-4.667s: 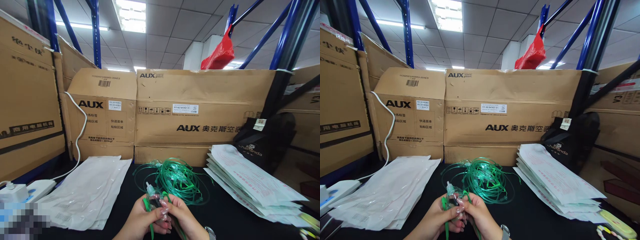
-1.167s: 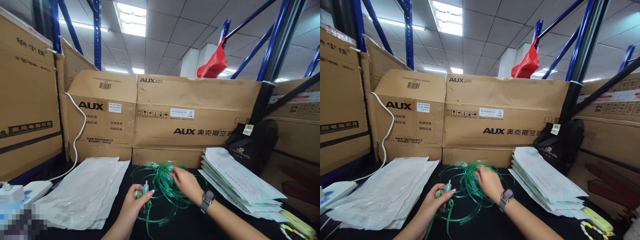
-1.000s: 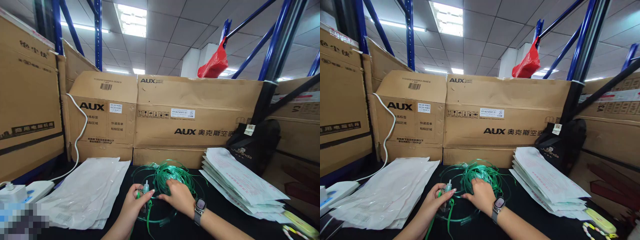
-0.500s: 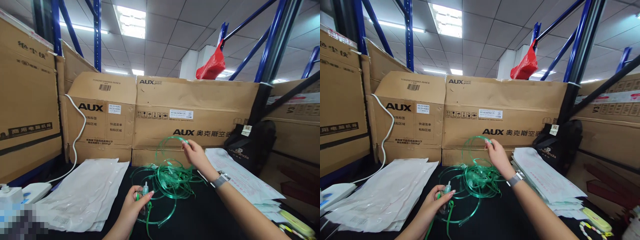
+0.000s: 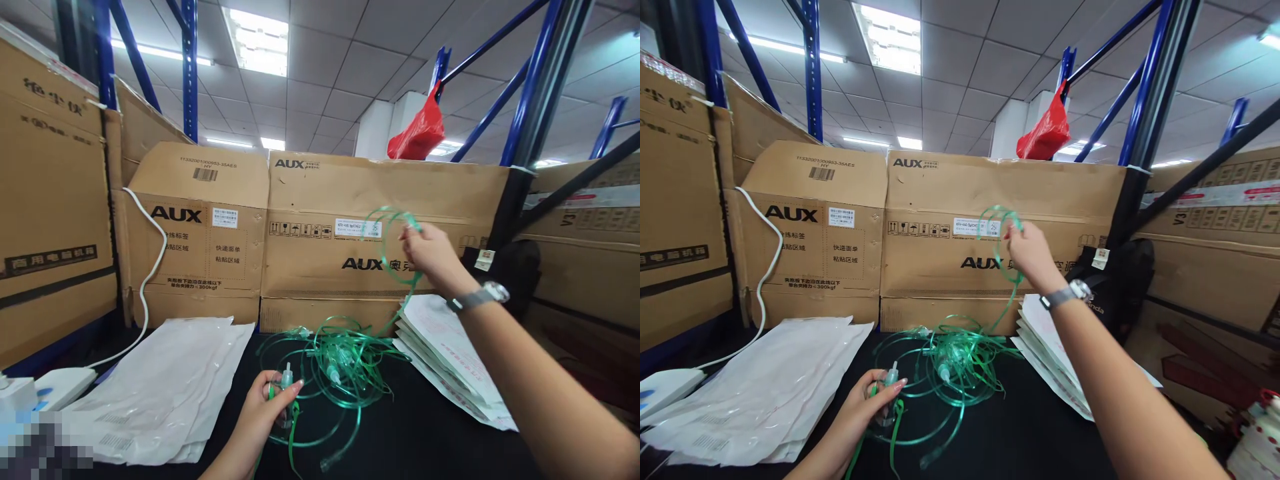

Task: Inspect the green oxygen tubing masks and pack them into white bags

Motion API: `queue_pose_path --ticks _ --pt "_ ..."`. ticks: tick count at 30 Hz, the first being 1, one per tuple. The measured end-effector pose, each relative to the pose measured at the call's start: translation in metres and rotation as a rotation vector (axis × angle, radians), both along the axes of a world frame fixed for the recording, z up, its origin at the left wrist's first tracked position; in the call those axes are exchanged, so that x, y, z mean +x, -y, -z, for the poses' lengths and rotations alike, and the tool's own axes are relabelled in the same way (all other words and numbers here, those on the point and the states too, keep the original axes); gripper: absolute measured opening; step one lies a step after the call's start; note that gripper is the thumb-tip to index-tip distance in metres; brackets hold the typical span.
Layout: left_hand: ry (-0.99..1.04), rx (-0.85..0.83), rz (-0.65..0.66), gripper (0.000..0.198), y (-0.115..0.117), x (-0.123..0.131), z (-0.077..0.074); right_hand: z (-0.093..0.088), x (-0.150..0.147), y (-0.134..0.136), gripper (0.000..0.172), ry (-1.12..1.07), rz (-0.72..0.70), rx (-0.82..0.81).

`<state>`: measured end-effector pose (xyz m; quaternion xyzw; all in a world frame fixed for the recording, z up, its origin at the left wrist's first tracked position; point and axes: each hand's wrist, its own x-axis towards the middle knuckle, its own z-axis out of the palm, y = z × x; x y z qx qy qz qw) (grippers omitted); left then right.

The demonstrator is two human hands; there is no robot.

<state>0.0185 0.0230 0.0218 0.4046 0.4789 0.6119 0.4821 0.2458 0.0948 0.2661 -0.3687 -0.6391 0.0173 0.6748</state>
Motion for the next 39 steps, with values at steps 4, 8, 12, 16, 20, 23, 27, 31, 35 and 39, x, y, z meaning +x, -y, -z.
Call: queue_pose_path --ticks 4,8,12,16,20,23,27,31,35,39 --pt "-0.007 0.0 0.019 0.039 0.002 0.001 0.0 0.002 0.003 -0.018 0.029 0.269 0.065 -0.137" --pt "-0.008 -0.004 0.027 0.038 0.003 0.001 0.001 0.07 -0.002 0.006 0.022 0.466 0.097 -0.152" --pt "0.006 0.013 0.036 0.038 0.005 0.001 -0.004 0.167 -0.013 0.057 0.02 0.737 -0.032 -0.199" --pt "0.091 0.052 0.051 0.032 0.014 -0.006 -0.023 0.222 -0.05 0.076 0.019 1.099 -0.013 -0.337" --pt "0.264 0.141 0.087 0.019 0.018 -0.022 -0.04 0.232 -0.11 0.05 0.02 1.057 0.028 -0.403" --pt "0.428 0.161 0.041 0.017 0.015 -0.031 -0.041 0.225 -0.139 0.034 0.01 1.086 -0.114 -0.38" --pt "0.56 0.06 -0.008 0.015 0.011 -0.031 -0.036 0.205 -0.114 0.03 0.01 1.015 -0.143 -0.367" --pt "0.558 -0.035 0.025 0.014 0.012 -0.027 -0.034 0.195 -0.038 0.023 0.024 0.835 0.138 -0.483" --pt "0.534 -0.064 0.067 0.019 0.012 -0.028 -0.03 0.205 0.015 0.018 0.023 0.84 0.146 -0.656" --pt "0.528 -0.083 0.09 0.024 0.01 -0.028 -0.024 0.203 0.025 0.015 0.012 0.829 0.018 -0.657"
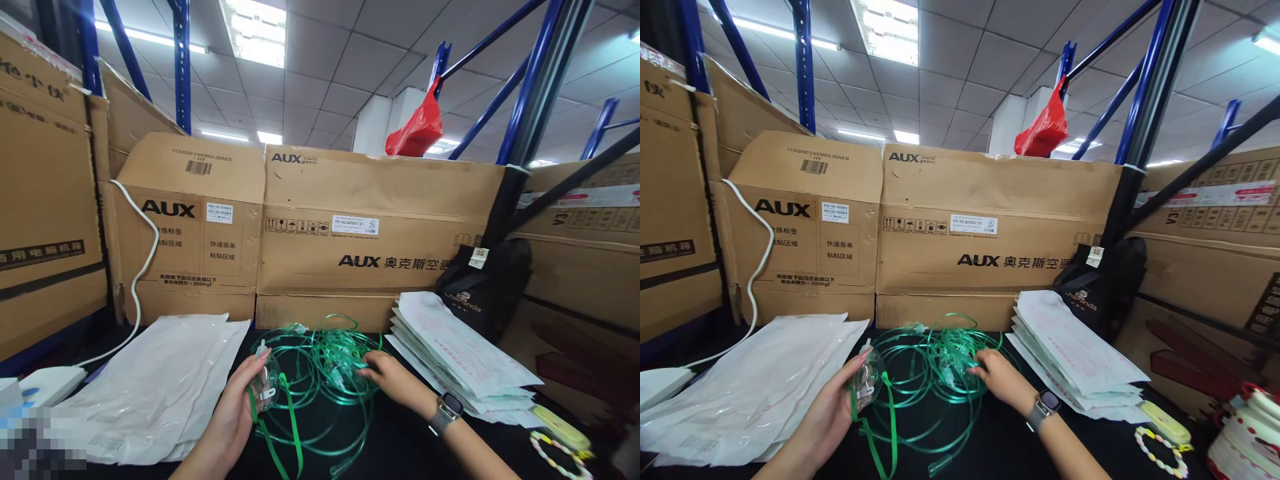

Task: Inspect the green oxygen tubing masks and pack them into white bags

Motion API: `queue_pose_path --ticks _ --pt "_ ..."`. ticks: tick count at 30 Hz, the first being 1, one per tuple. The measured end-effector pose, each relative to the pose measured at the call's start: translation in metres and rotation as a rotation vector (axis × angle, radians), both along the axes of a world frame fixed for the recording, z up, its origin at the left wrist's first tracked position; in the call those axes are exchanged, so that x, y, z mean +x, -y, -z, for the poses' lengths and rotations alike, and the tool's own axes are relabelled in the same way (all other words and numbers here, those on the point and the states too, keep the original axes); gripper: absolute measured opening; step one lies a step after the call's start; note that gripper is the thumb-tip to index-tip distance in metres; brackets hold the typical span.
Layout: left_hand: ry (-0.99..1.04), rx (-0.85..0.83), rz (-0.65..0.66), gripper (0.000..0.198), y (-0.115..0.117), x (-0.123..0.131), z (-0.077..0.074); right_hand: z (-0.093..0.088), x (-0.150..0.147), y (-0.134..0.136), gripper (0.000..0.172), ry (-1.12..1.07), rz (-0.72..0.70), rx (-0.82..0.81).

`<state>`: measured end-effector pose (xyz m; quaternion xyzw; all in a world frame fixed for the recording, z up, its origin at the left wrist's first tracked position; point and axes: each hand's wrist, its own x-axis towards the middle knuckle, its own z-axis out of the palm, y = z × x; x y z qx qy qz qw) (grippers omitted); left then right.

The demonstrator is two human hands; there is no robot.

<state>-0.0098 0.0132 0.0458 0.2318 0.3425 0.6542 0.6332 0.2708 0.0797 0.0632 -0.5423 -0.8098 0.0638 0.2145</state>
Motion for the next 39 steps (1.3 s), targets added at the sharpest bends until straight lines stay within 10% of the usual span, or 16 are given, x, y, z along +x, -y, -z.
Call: queue_pose_path --ticks 12,16,21,29,39 --pt "0.018 -0.033 0.051 0.026 0.0 0.002 0.001 -0.133 0.008 -0.016 0.02 -0.664 0.258 0.556" --pt "0.054 -0.037 0.05 0.024 0.0 0.004 0.0 -0.15 -0.006 0.008 0.019 -1.115 0.015 0.633" --pt "0.079 -0.053 0.012 0.02 0.004 0.007 -0.001 -0.101 -0.032 0.013 0.02 -1.459 -0.224 -0.102" --pt "-0.057 0.059 0.039 0.016 0.005 0.012 -0.004 0.026 -0.056 -0.021 0.021 -1.519 -0.135 -0.46" --pt "-0.119 -0.036 0.382 0.033 -0.002 0.034 0.027 0.02 -0.053 -0.007 0.017 -1.434 -0.123 -0.467"
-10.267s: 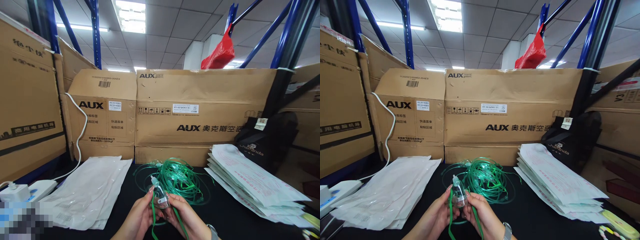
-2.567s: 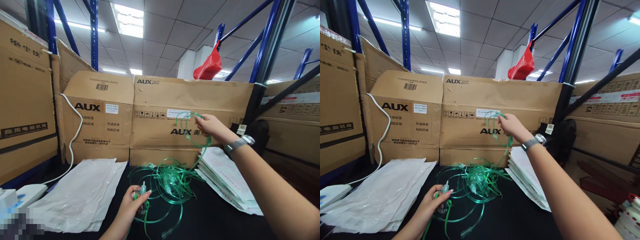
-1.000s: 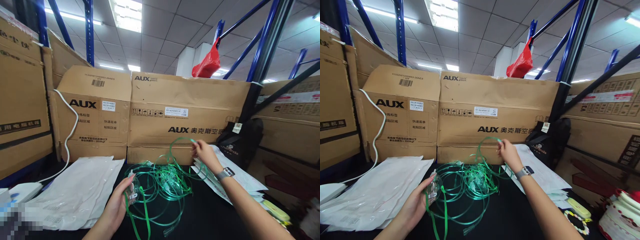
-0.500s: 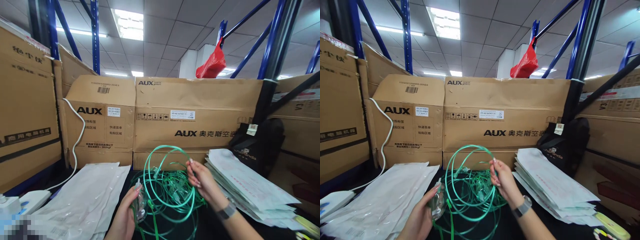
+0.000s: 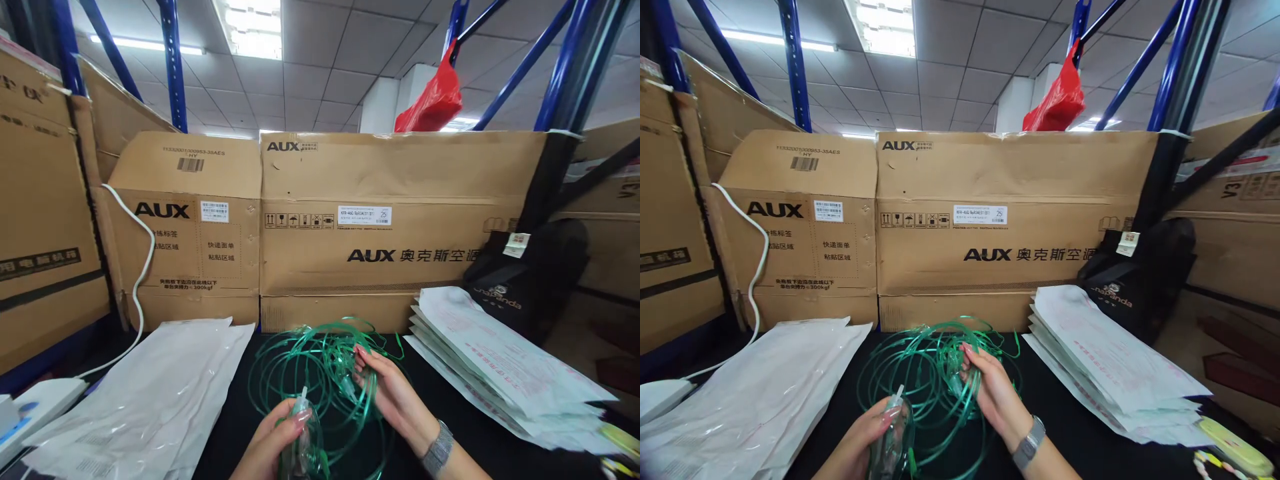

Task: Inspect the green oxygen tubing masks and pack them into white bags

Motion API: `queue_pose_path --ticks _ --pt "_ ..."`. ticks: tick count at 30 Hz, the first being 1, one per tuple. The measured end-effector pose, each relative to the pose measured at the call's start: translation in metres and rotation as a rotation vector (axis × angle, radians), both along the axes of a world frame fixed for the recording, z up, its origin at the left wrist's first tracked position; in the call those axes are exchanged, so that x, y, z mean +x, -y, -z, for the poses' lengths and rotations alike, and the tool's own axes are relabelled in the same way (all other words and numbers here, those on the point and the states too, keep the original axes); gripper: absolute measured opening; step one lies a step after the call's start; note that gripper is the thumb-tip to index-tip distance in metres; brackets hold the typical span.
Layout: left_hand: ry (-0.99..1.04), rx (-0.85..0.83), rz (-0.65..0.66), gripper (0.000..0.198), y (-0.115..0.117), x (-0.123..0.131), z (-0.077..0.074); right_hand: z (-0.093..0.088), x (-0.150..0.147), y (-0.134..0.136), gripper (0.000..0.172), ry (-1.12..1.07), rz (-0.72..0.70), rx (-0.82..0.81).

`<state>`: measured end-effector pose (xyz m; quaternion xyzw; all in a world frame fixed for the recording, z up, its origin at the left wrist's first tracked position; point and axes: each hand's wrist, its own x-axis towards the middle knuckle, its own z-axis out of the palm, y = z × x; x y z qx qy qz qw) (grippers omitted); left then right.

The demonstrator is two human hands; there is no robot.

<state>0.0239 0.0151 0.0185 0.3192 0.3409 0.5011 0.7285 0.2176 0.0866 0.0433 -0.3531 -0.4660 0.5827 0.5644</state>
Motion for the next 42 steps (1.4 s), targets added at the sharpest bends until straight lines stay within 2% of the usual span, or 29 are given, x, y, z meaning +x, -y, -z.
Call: queue_pose_path --ticks 4,7,9,12,14,16,19,22,24,26,30,35,39,42 --pt "-0.014 -0.077 -0.057 0.028 -0.005 0.005 0.006 -0.008 -0.006 0.008 0.017 0.185 0.005 0.028" --pt "-0.002 -0.107 -0.064 0.03 -0.006 0.007 0.008 -0.015 -0.006 0.016 0.018 0.312 -0.045 0.023" --pt "0.01 -0.128 -0.069 0.031 -0.004 0.008 0.009 -0.018 -0.005 0.023 0.015 0.428 -0.18 -0.002" --pt "-0.002 -0.138 -0.074 0.032 -0.002 0.009 0.01 -0.019 -0.002 0.03 0.019 0.579 -0.51 -0.052" --pt "-0.028 -0.092 -0.055 0.032 -0.001 0.008 0.009 -0.017 -0.002 0.031 0.022 0.545 -0.673 -0.086" --pt "-0.049 -0.011 -0.035 0.031 0.0 0.007 0.008 -0.015 -0.004 0.03 0.028 0.433 -0.733 -0.118" --pt "-0.089 0.081 -0.04 0.036 0.003 0.005 0.003 -0.012 -0.005 0.025 0.041 0.194 -0.604 -0.112" --pt "-0.166 0.167 -0.09 0.04 0.007 0.005 0.0 -0.012 -0.005 0.02 0.043 -0.03 -0.411 -0.045" --pt "-0.224 0.239 -0.138 0.042 0.009 0.007 0.001 -0.014 -0.004 0.019 0.047 -0.104 -0.356 -0.019" --pt "-0.257 0.292 -0.141 0.04 0.01 0.009 0.005 -0.015 -0.005 0.021 0.052 -0.143 -0.331 -0.004" --pt "-0.279 0.325 -0.047 0.032 0.01 0.011 0.014 -0.017 -0.012 0.03 0.053 -0.163 -0.328 -0.067" --pt "-0.326 0.388 -0.095 0.054 0.01 0.011 0.019 -0.013 -0.024 0.041 0.055 -0.125 -0.377 -0.103" --pt "-0.358 0.435 0.04 0.041 0.009 0.009 0.02 -0.009 -0.027 0.043 0.053 -0.103 -0.355 -0.159" --pt "-0.355 0.432 0.094 0.044 0.009 0.007 0.018 -0.008 -0.027 0.043 0.052 -0.124 -0.343 -0.174"
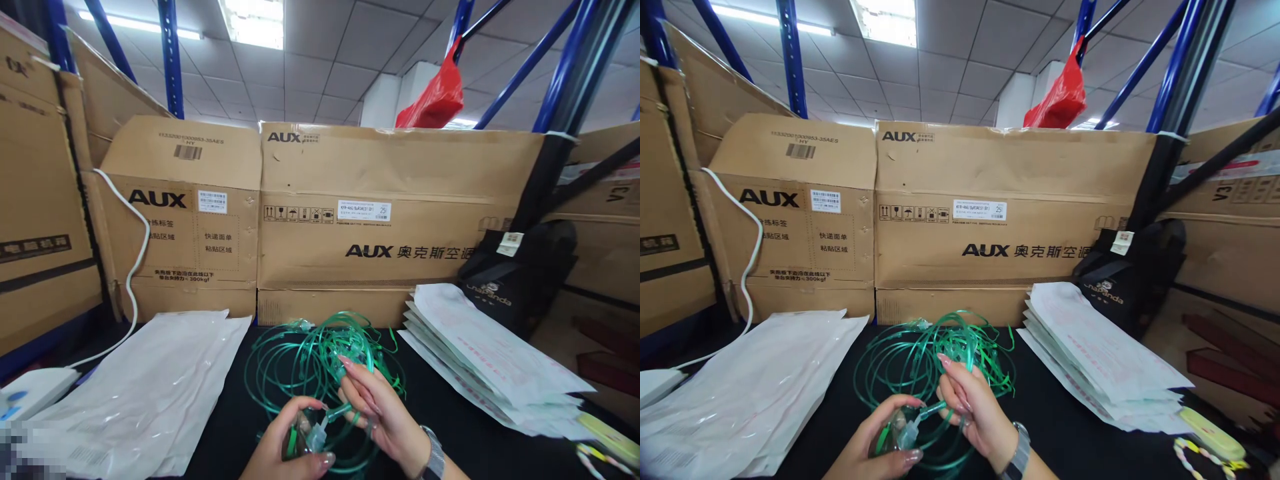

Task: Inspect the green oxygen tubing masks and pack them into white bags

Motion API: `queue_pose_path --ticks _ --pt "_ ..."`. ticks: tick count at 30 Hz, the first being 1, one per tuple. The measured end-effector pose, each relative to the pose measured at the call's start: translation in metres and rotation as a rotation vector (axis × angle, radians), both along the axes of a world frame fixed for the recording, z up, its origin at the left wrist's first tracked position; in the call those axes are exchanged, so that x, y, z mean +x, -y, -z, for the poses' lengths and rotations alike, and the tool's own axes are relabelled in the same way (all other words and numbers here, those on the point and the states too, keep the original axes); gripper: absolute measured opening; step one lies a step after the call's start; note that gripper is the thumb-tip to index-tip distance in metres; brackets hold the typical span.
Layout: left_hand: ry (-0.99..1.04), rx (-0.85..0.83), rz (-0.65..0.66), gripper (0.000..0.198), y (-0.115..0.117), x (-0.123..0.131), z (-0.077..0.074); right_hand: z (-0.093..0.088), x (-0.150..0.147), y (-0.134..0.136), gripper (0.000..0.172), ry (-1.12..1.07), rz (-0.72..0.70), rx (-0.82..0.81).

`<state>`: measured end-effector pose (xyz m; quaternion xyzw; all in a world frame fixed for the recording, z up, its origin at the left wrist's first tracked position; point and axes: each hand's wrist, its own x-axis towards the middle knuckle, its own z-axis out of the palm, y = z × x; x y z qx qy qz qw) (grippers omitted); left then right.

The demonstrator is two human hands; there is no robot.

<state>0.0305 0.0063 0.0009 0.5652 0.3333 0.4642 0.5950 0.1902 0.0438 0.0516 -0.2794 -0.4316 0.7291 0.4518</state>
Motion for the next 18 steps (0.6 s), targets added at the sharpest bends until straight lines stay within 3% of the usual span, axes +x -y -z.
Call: queue_pose_path --ticks 7,13,18 --pt "0.059 -0.035 -0.016 0.054 0.0015 -0.0004 -0.0007 -0.0039 0.0002 0.0011 0.051 -0.002 -0.002 0.028" --pt "-0.02 0.021 -0.069 0.039 0.0035 0.0017 -0.0017 -0.0017 -0.0042 0.0019 0.049 0.017 -0.007 0.058" --pt "0.013 0.033 -0.089 0.035 0.0012 0.0022 -0.0065 -0.004 -0.004 0.0026 0.026 0.124 0.035 0.09"
